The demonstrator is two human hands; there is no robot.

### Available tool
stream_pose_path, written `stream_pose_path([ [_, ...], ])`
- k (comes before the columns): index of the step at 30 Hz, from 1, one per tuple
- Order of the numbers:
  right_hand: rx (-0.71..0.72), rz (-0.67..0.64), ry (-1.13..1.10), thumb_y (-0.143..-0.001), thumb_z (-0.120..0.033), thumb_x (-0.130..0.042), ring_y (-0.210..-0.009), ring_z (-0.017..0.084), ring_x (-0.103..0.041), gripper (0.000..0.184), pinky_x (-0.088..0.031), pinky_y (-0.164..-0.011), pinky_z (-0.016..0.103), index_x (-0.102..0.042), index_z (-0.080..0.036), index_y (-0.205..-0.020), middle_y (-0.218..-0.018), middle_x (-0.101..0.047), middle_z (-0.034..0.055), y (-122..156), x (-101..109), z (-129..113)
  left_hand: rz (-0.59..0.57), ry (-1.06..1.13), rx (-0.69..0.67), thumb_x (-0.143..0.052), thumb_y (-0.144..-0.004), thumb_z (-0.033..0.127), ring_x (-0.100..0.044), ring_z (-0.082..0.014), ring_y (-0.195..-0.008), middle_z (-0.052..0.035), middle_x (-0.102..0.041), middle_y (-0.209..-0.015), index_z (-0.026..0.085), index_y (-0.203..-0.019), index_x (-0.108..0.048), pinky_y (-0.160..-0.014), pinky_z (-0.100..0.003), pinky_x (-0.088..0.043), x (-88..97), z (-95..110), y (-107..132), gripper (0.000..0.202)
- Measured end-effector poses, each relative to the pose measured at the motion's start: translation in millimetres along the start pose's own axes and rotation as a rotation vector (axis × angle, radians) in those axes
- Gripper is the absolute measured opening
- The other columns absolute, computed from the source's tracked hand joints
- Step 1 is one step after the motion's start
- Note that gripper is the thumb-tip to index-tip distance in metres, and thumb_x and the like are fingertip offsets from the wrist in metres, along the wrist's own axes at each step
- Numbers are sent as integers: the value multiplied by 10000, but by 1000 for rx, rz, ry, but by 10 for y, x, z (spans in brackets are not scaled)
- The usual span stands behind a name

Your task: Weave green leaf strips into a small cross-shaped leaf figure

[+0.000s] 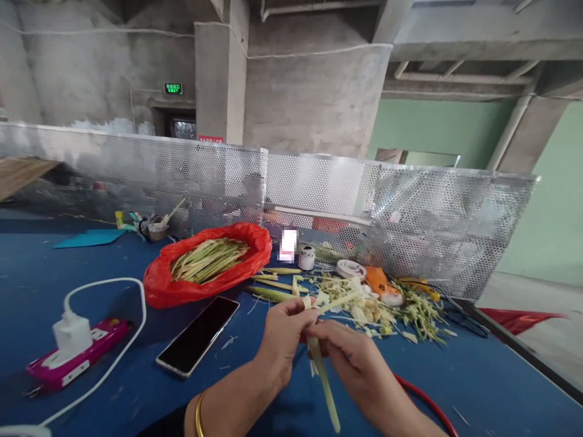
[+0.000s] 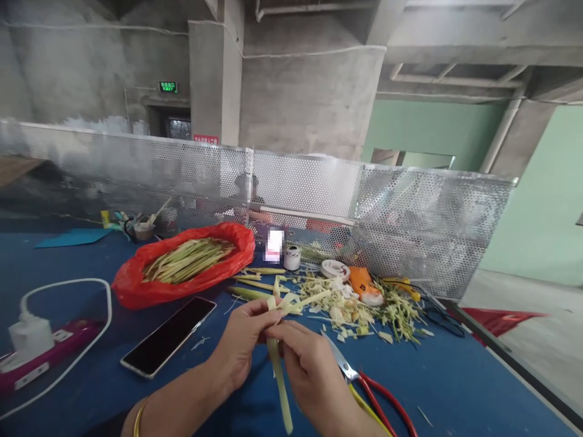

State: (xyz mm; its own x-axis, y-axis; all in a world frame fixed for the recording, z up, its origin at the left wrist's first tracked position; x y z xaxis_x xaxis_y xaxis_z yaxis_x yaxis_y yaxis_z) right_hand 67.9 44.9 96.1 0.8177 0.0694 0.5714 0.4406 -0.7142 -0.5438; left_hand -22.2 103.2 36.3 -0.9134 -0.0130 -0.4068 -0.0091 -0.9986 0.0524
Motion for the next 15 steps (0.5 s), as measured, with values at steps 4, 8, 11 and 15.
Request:
stream_pose_path([
  [4, 42, -60, 132, -891, -94, -451, -823, 154, -629, 278, -479, -720, 245, -680, -241, -950, -895, -666, 31, 3, 56, -99, -44, -36, -5, -772, -527, 221, -494, -84, -525, -18, -641, -649, 115, -789, -749, -466, -189, -390, -84, 0, 42, 283],
  [8, 55, 168, 302, -893, -199, -525, -707, 164, -580, 188, -441, -630, 264, -654, -209, -757, -771, -616, 34, 3, 354, -119, -161, -150, 16, -765, -529, 205, -518, -99, -537, -36, -648, -661, 109, -782, -757, -426, -182, -343, -210, -5, 103, 271],
  [11, -7, 288, 375, -885, -246, -535, -748, 181, -559, 207, -426, -657, 279, -574, -198, -688, -802, -601, 48, 6, 521, -22, -258, -251, 13, -711, -592, 220, -564, -128, -572, -30, -630, -631, 118, -765, -760, -441, -193, -370, -306, -5, 165, 207],
  [15, -208, 234, 372, -895, -252, -504, -591, 142, -502, 219, -355, -545, 236, -472, -213, -681, -640, -549, -16, 2, 533, 267, -346, -275, 41, -683, -632, 233, -587, -136, -628, -29, -644, -703, 134, -788, -755, -504, -208, -428, -391, -36, 206, 198],
])
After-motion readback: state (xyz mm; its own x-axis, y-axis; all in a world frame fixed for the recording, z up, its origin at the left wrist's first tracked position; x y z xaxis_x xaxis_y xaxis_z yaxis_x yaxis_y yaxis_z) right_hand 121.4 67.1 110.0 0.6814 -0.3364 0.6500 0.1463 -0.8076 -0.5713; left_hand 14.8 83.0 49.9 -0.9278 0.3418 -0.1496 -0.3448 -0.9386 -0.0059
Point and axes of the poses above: each hand's wrist, its own y-axis away from the middle knuckle, its own x-axis out of the back of the hand, z = x × y, the point moved 10 cm from there along -y, towards the middle knuckle
